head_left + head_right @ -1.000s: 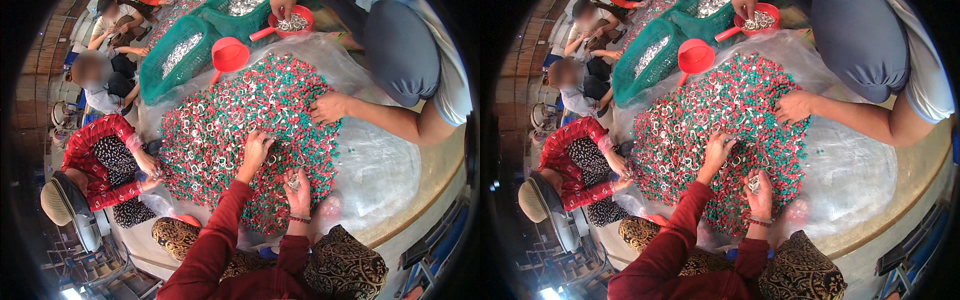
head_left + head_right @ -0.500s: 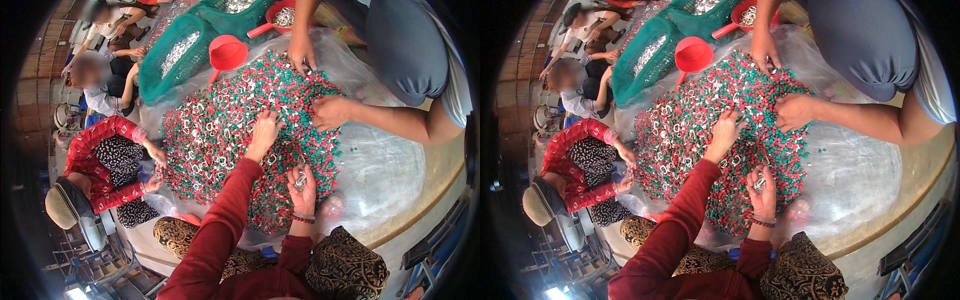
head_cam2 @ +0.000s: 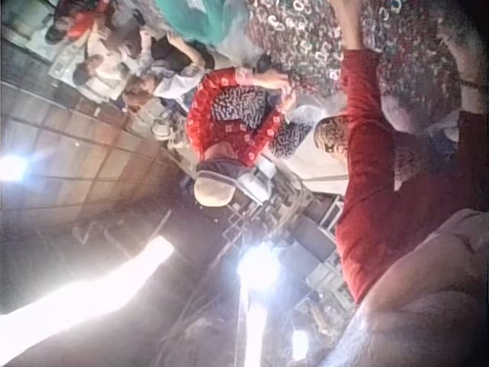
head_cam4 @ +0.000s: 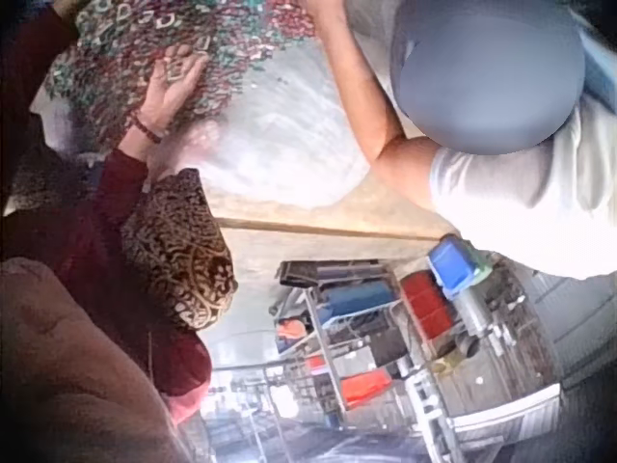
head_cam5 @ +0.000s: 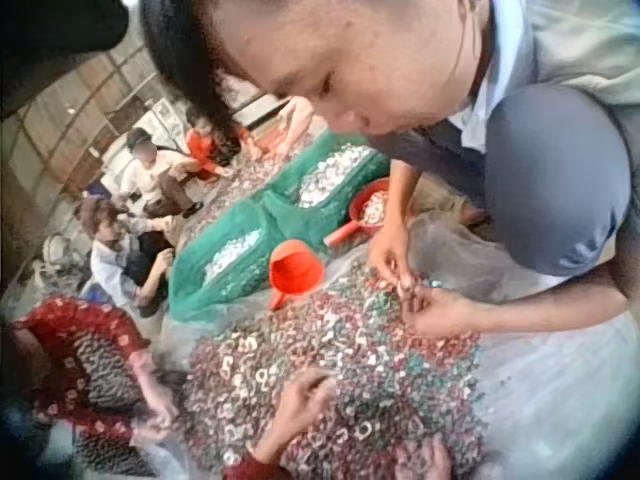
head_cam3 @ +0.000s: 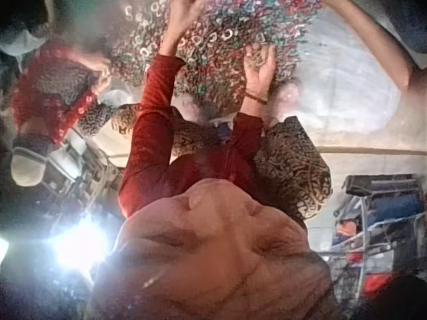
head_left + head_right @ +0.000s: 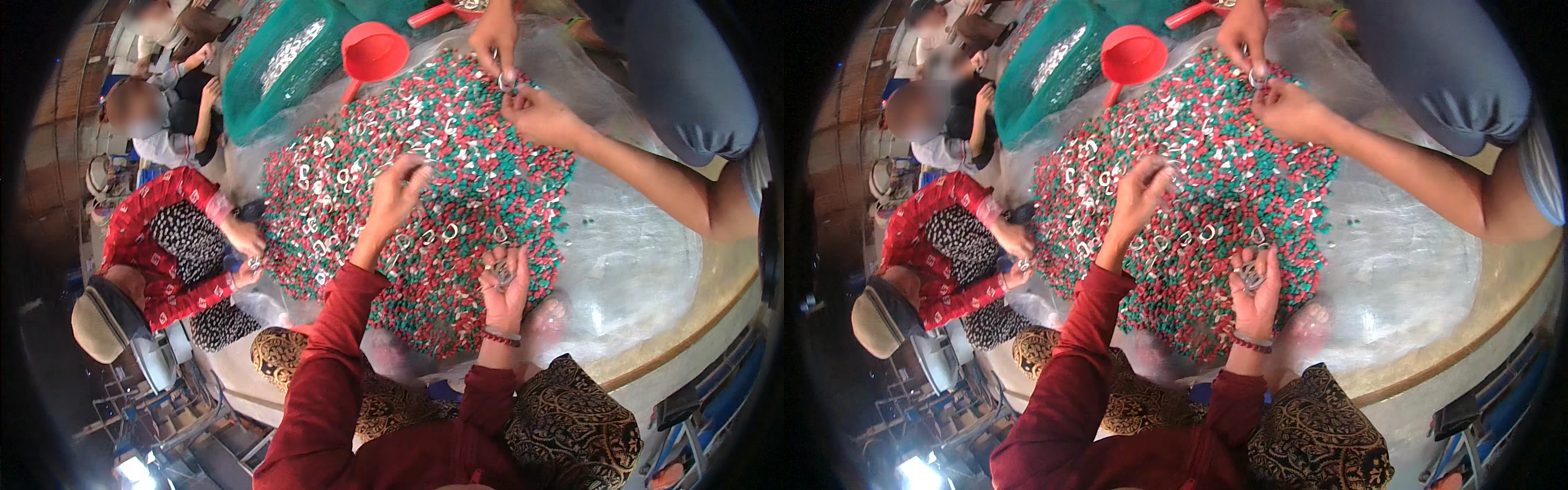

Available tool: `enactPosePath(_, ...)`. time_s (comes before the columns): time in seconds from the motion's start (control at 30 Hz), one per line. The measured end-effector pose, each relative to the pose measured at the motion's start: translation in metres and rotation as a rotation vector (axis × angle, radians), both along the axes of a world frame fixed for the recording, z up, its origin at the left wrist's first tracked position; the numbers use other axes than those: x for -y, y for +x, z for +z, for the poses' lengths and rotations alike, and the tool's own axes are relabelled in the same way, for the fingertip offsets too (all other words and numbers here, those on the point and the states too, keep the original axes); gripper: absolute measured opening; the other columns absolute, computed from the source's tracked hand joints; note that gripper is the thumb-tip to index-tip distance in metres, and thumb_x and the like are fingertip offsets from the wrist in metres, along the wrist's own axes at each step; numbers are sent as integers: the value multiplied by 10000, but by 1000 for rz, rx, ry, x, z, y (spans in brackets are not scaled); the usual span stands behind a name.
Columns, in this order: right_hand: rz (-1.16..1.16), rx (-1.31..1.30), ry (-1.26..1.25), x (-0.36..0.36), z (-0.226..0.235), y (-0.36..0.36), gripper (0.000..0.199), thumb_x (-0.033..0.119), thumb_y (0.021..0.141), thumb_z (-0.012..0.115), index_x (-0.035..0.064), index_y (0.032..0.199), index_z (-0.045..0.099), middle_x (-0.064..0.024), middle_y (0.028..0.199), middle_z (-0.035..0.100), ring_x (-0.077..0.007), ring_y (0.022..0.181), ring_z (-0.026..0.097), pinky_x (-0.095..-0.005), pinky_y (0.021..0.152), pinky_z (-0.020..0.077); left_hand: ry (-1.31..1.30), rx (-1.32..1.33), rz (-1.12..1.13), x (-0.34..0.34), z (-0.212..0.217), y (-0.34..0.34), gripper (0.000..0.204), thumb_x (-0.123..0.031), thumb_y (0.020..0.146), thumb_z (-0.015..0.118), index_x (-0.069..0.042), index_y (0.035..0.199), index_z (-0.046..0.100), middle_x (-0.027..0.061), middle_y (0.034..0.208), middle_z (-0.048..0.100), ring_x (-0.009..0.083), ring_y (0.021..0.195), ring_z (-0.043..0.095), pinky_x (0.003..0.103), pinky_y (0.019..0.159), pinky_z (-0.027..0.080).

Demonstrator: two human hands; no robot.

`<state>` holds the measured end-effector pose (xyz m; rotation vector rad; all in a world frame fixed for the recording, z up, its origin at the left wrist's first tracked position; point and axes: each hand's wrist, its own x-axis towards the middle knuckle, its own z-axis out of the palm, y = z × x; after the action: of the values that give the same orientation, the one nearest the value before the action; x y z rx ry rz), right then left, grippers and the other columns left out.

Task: The person sits on the floor and sorts a large pile of red, green, and white bottle caps by hand, picking them up and placing them into separate containers. Other workers are also sorting caps nearby.

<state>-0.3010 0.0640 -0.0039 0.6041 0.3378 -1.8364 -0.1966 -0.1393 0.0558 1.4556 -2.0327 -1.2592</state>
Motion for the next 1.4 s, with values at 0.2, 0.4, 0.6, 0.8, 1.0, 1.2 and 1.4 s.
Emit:
enactPosePath(0.2,43,-7,-13,-1,-13,11,222,301,935,544,87,970,590,-66,916,619,-205,846,593,-268,519,501,-390,56,-343,-56,15,-15,183,-190,872,603,-74,1006,645,120,869,632,278,750,638,359,658,520)
enactPosePath(0.4,-68,41,81,-3,3,6,205,268,942,528,72,941,587,-85,1028,609,-212,918,595,-278,510,512,-511,-29,-477,-89,13,-24,294,-305,837,636,-107,1055,638,78,922,579,241,900,579,358,692,517)
enactPosePath(0.6,-128,-64,-9,-19,-28,-4,232,265,915,583,81,779,545,-71,903,553,-225,878,516,-207,444,410,-393,279,-36,-2,-63,26,172,-148,828,639,-62,977,643,148,889,603,308,731,617,404,674,494)
enactPosePath(0.8,-56,-134,218,-5,-19,1,242,307,895,614,100,781,565,-38,857,604,-189,801,583,-243,501,423,-577,376,-31,7,-101,41,192,-127,830,630,-38,1000,617,169,925,611,342,749,613,425,670,495)
enactPosePath(1.0,-30,-213,299,-5,-17,3,221,330,897,608,117,846,575,-28,877,631,-186,788,611,-281,610,462,-317,-9,221,-14,-69,33,170,-96,856,601,-15,1006,612,176,843,623,291,685,620,368,654,493)
enactPosePath(1.2,88,-338,249,8,3,11,359,378,929,527,58,1090,559,-86,1034,631,-207,903,619,-354,665,540,-53,-47,93,-49,-53,23,210,-116,906,565,-4,1069,635,119,961,658,152,765,634,279,660,509)
enactPosePath(1.4,80,-175,177,7,5,13,453,479,930,460,68,1087,567,-78,1031,634,-211,892,619,-352,668,527,-219,-6,-325,-120,-1,-4,288,-192,860,616,-132,1141,638,124,1067,546,272,1053,498,349,911,408)
